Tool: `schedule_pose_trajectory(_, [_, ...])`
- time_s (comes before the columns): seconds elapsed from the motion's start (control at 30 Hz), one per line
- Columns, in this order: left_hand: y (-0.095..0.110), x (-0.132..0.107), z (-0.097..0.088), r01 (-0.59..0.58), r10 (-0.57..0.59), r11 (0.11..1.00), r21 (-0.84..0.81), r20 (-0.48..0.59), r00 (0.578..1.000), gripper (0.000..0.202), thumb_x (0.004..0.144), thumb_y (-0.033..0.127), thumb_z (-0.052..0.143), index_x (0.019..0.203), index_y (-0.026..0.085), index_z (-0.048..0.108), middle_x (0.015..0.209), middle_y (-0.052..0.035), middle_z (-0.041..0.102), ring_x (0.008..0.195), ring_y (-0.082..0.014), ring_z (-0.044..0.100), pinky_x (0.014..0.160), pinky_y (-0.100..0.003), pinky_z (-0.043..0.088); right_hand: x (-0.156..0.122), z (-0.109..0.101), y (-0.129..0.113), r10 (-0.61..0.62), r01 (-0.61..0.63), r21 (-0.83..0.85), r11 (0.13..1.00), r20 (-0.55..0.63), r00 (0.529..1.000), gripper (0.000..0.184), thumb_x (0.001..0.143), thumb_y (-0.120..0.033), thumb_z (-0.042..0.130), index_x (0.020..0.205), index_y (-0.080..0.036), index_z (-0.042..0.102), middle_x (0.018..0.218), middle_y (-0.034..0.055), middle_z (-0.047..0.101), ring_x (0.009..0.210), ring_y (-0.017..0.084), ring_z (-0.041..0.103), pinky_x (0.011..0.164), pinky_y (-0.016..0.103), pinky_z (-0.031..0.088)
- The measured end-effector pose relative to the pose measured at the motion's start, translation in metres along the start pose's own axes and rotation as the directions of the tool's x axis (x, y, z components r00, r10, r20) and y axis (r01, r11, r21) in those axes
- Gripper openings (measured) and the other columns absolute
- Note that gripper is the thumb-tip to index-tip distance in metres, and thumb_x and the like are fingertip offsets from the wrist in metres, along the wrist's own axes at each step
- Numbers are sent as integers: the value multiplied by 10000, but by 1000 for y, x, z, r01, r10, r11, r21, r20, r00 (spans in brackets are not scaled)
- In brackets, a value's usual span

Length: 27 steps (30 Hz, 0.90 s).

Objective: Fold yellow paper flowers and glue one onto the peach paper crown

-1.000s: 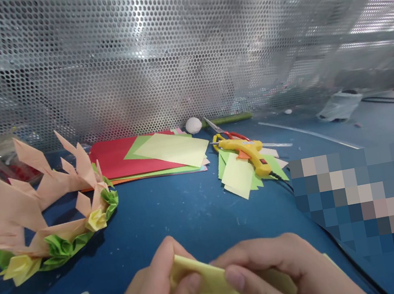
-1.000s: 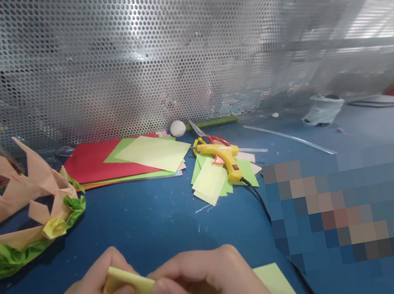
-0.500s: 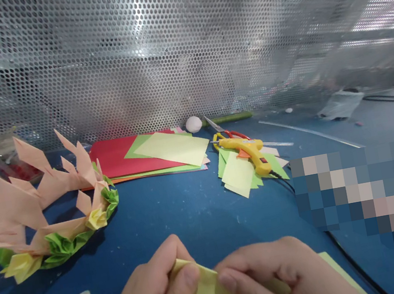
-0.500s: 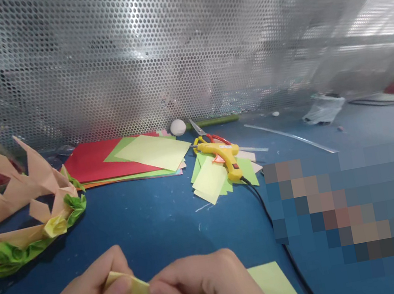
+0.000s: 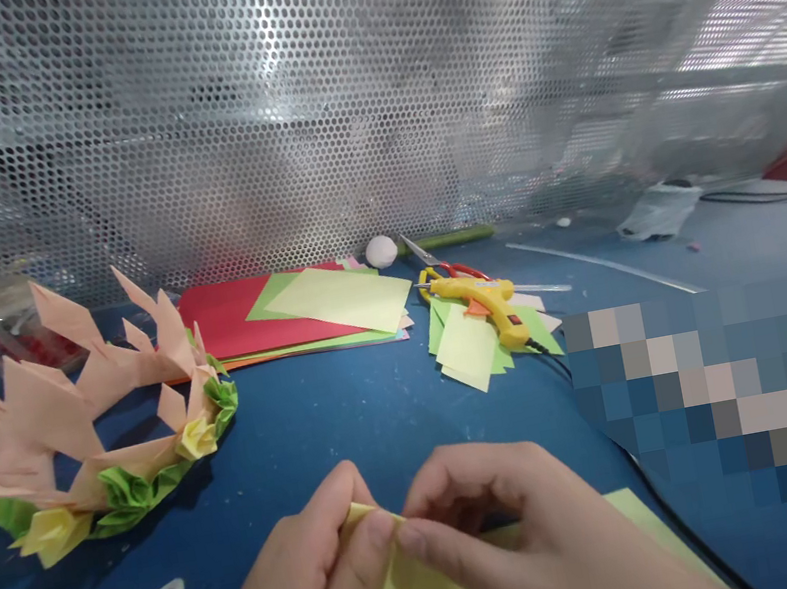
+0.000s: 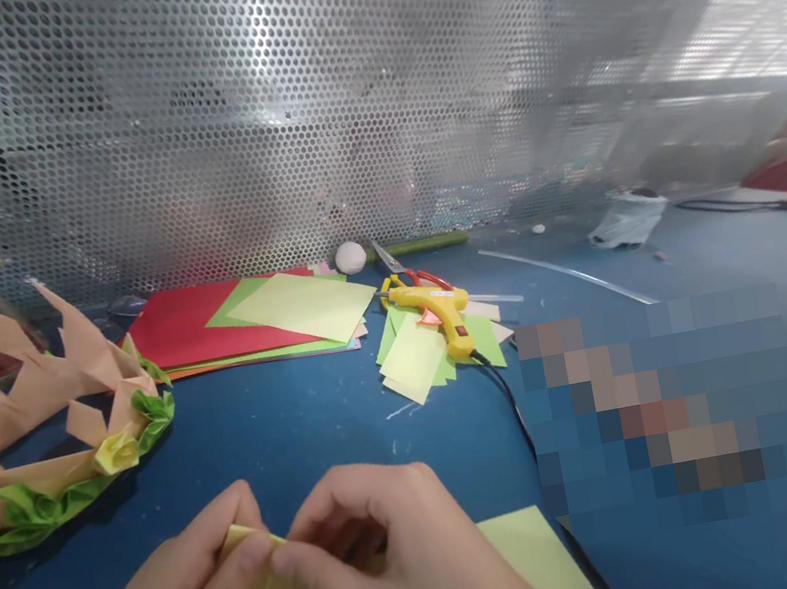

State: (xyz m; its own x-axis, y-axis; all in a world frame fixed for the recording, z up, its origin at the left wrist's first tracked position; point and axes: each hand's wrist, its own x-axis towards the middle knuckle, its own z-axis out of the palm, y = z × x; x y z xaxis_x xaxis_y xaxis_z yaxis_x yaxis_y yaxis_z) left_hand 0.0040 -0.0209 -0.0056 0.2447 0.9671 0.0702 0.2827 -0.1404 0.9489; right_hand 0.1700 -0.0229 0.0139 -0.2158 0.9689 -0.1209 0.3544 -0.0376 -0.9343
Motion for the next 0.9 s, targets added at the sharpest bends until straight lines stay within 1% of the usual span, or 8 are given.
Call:
schedule_pose_trajectory(0.13, [-1, 1, -3, -15, 15, 1000, -15, -8, 1000, 333, 865, 502, 523, 642, 256, 535, 500, 55, 473, 458, -143, 430, 430, -199, 382, 6, -1, 0, -204, 202, -219, 955, 17, 979, 222, 851, -293, 540, 673, -187, 619, 581, -12, 614, 540, 108, 540, 500, 190, 406])
schedule_pose_trajectory(0.23, [2, 2, -5, -9, 9, 1000, -10, 2, 1000, 325, 875, 485, 512, 642, 260, 532, 492, 61, 450, 446, -146, 420, 425, -209, 368, 8, 0, 3, -250, 244, -231, 942, 4, 968, 227, 861, -268, 519, 668, -187, 605, 578, -12, 618, 541, 110, 544, 534, 200, 423])
schedule_pose_trajectory(0.33, [7, 3, -7, 3, -4, 1000, 20, 28, 1000, 334, 889, 473, 493, 633, 259, 511, 502, 63, 438, 455, -148, 428, 437, -216, 360, 8, 3, 2, -201, 198, -167, 966, 0, 980, 221, 847, -283, 524, 654, -190, 575, 569, -19, 598, 536, 109, 515, 524, 208, 398])
schedule_pose_trajectory(0.43, [7, 1, -7, 2, -6, 997, 77, 52, 999, 324, 911, 446, 462, 654, 254, 506, 521, 66, 448, 464, -142, 443, 460, -222, 348, 6, 5, -2, -101, 102, -29, 994, 26, 995, 190, 811, -290, 558, 651, -197, 515, 563, -44, 521, 539, 100, 458, 528, 210, 365])
schedule_pose_trajectory(0.6, [0, -5, -2, -36, 31, 986, 165, 32, 999, 312, 933, 433, 423, 713, 247, 542, 557, 61, 513, 489, -139, 476, 517, -235, 354, 3, 8, -5, 17, -29, 176, 984, 68, 998, 152, 739, -260, 617, 660, -203, 501, 583, -65, 455, 540, 91, 429, 547, 207, 369])
schedule_pose_trajectory(0.67, [0, -6, -1, -35, 29, 989, 140, 48, 998, 303, 930, 449, 430, 730, 247, 533, 561, 62, 515, 485, -139, 476, 513, -240, 345, 3, 9, -5, 28, -45, 227, 973, 76, 997, 149, 731, -252, 628, 657, -201, 509, 587, -65, 464, 540, 89, 436, 546, 205, 371])
schedule_pose_trajectory(0.77, [2, -5, -2, -13, 4, 996, 93, 100, 995, 305, 915, 503, 438, 756, 249, 493, 573, 65, 488, 490, -138, 463, 488, -242, 320, 2, 9, -3, 27, -37, 249, 968, 41, 999, 139, 733, -265, 636, 657, -196, 543, 595, -57, 492, 554, 93, 455, 544, 206, 367])
schedule_pose_trajectory(0.9, [5, -3, -5, 54, -67, 996, 75, 176, 982, 328, 891, 563, 442, 879, 237, 477, 594, 71, 478, 512, -133, 455, 487, -226, 327, 3, 7, -1, 22, -22, 237, 971, 0, 1000, 165, 752, -315, 633, 672, -186, 565, 603, -44, 524, 551, 96, 454, 529, 212, 345])
